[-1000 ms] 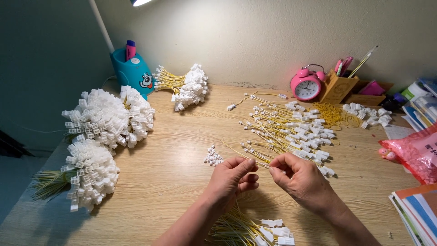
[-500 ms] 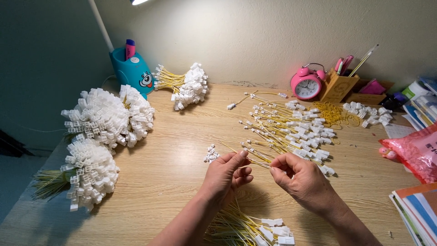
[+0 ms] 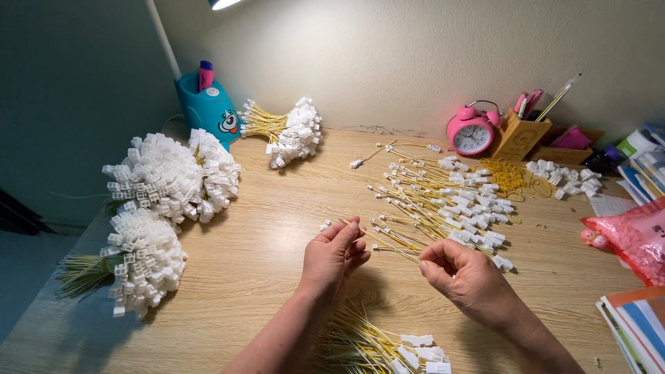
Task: Manually assembling electrical connectors by inserting thin wires into plastic housings on a desk.
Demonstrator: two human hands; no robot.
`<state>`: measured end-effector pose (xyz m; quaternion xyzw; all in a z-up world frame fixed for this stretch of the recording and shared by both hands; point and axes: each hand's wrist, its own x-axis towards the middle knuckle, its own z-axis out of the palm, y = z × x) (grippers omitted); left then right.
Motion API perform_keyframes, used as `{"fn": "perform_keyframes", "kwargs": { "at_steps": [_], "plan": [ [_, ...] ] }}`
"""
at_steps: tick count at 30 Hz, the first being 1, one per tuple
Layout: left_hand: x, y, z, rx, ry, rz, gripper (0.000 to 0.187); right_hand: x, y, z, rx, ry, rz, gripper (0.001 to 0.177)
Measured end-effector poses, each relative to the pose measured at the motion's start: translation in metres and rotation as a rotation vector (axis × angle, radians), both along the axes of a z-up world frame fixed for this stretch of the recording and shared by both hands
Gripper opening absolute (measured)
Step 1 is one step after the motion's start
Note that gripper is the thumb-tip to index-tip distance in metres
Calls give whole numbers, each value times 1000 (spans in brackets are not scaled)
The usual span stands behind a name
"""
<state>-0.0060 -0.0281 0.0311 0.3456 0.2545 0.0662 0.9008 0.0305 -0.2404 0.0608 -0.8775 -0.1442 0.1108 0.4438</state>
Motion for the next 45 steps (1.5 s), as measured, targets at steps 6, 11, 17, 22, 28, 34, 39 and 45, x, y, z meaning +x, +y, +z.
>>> {"fn": "perform_keyframes", "kwargs": {
  "at_steps": [6,11,17,22,28,34,39,45],
  "plan": [
    [3,-3,-6,0,-38,54,12,18,-3,-8,69,231,66,8],
    [4,-12,-17,66,-76,76,13,6,40,24,-243,71,90,18],
    [1,-16,-19,148,-116,65,21,19,71,1,72,62,123,17],
    [6,-13,-26,155,-103,56,25,24,72,-13,176,168,91,20],
    [12,-9,-37,230,-55,103,26,31,64,-28,347,189,57,15],
    [10,-5,-33,277,-59,110,30,38,62,-40,442,228,47,15],
    [11,6,-35,537,-122,7,28,32,66,-28,337,237,64,12],
    [13,23,-40,674,-143,-93,30,31,66,-16,236,236,96,12]
  ]
}}
